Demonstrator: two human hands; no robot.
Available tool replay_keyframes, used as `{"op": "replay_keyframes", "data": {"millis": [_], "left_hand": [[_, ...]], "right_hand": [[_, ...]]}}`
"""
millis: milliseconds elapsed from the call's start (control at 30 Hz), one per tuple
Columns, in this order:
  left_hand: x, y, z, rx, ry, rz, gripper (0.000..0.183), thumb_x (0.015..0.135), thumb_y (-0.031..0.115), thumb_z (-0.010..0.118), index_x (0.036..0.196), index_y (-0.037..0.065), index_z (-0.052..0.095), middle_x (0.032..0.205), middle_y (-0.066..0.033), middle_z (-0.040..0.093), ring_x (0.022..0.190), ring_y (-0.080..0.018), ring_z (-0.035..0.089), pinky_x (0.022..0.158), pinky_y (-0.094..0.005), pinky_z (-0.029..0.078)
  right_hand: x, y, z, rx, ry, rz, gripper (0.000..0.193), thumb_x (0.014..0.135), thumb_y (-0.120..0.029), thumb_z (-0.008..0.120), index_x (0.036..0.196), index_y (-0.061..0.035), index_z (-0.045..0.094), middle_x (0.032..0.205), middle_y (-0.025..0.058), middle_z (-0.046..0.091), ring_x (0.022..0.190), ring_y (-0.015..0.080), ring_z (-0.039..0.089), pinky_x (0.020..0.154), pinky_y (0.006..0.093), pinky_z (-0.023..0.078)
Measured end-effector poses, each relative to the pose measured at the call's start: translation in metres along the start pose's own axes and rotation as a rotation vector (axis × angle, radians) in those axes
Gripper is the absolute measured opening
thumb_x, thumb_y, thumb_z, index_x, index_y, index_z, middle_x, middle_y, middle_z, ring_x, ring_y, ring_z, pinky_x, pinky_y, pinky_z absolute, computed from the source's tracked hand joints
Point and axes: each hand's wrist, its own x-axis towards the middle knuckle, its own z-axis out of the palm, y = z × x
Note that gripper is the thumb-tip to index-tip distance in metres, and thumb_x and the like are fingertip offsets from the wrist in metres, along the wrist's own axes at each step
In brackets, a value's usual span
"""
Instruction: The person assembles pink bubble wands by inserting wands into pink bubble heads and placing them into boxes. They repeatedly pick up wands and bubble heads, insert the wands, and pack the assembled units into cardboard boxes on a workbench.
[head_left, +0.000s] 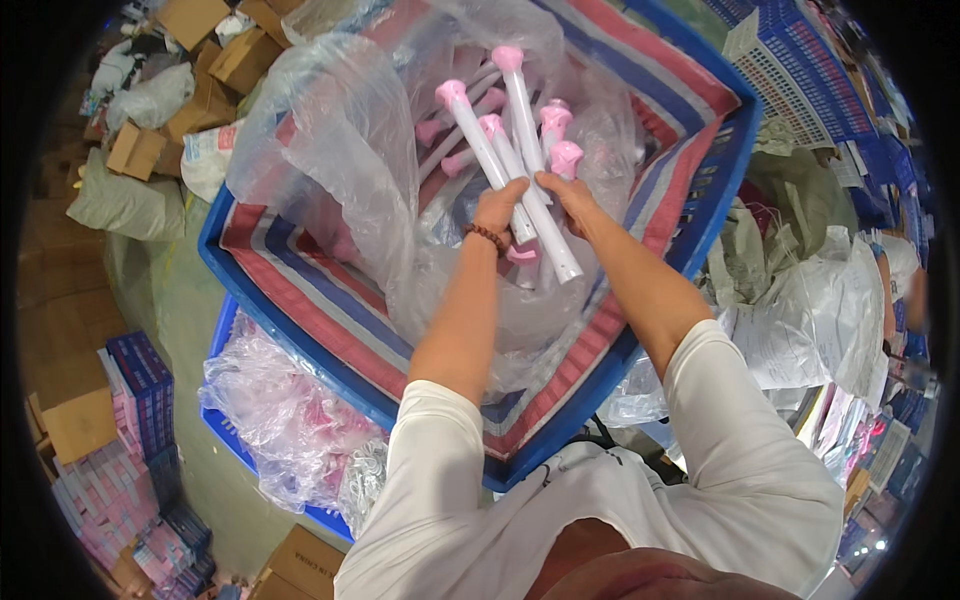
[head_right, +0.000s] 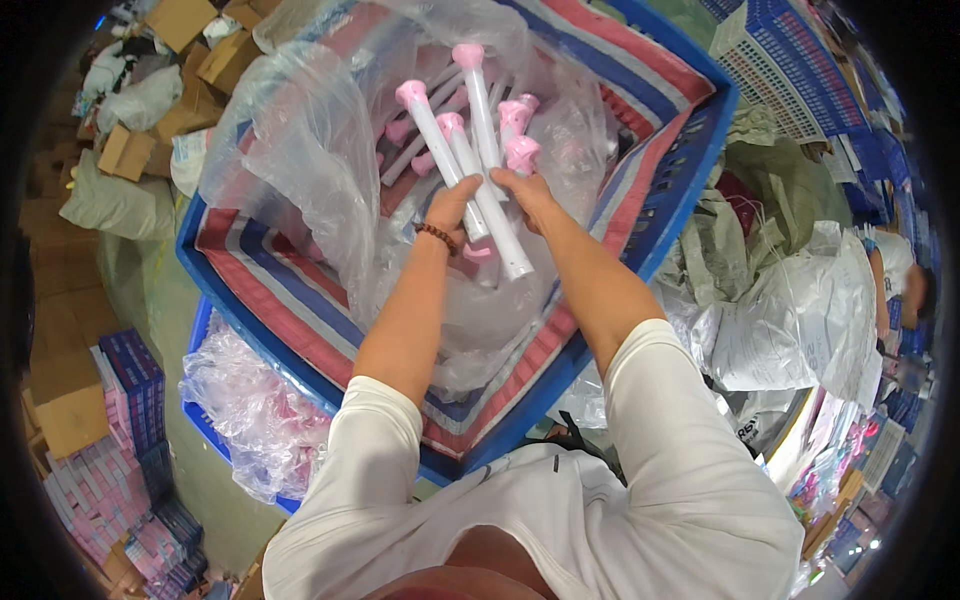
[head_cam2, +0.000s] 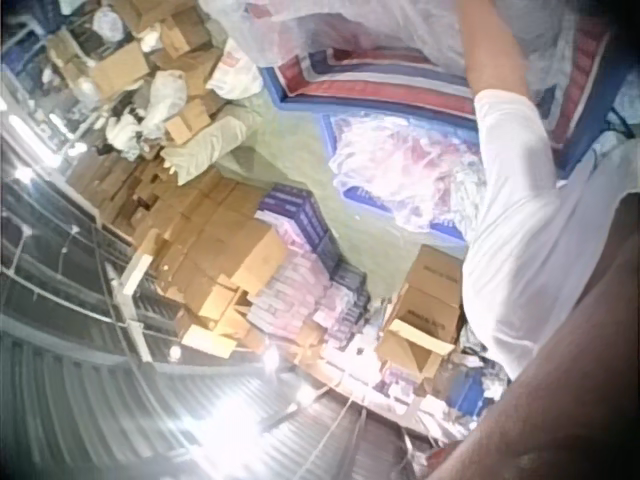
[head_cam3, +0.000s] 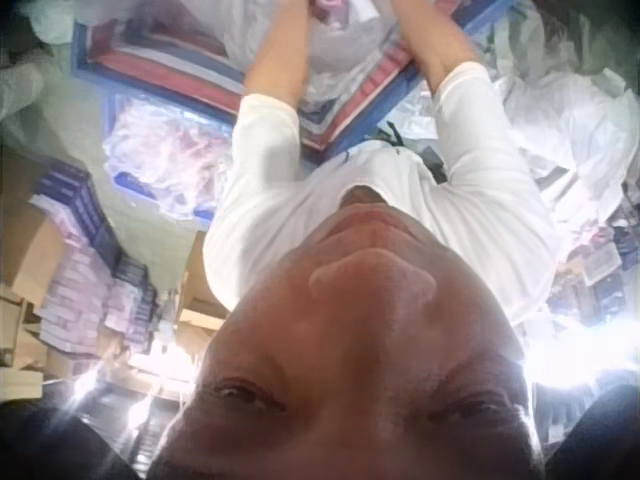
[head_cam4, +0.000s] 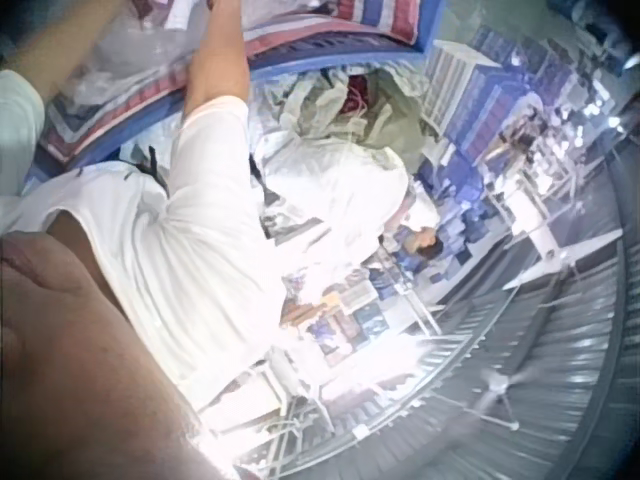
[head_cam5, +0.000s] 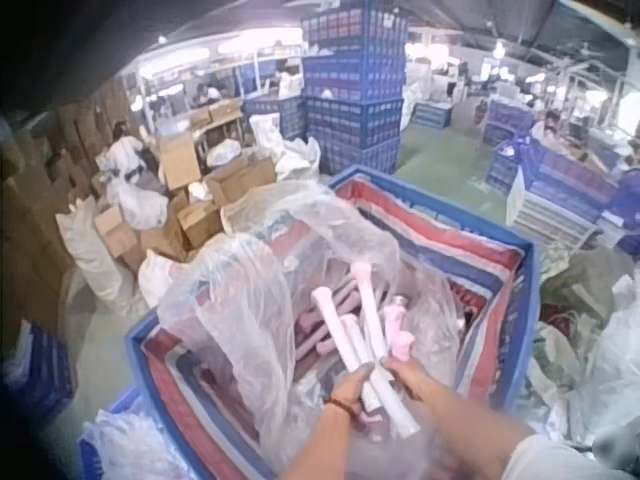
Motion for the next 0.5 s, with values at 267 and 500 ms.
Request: {"op": "replay_keyframes", "data": {"millis": [267, 500], "left_hand": [[-0.166, 0.118, 0.131, 0.396, -0.19, 0.512, 0.035, 0.079, 0.015, 0.069, 0.106, -0.006, 0.062, 0.09, -0.0088, 0.066, 0.075, -0.0171, 0.063, 0.065, -0.0304, 0.051], [-0.384, 0.063, 0.217, 0.399, -0.298, 0.96, 0.046, 0.079, 0.003, 0.069, 0.121, -0.005, 0.052, 0.106, -0.0104, 0.061, 0.089, -0.0147, 0.059, 0.076, -0.0286, 0.049]], "right_hand": [[-0.161, -0.143, 0.024, 0.156, -0.251, -0.67, 0.048, 0.077, -0.017, 0.076, 0.119, -0.002, 0.057, 0.107, 0.007, 0.063, 0.096, 0.0159, 0.06, 0.083, 0.0324, 0.05], [-0.398, -0.172, -0.038, 0.002, -0.344, -1.21, 0.05, 0.073, -0.016, 0.081, 0.116, -0.0037, 0.058, 0.1, 0.0027, 0.065, 0.093, 0.0108, 0.059, 0.084, 0.0288, 0.048]]}}
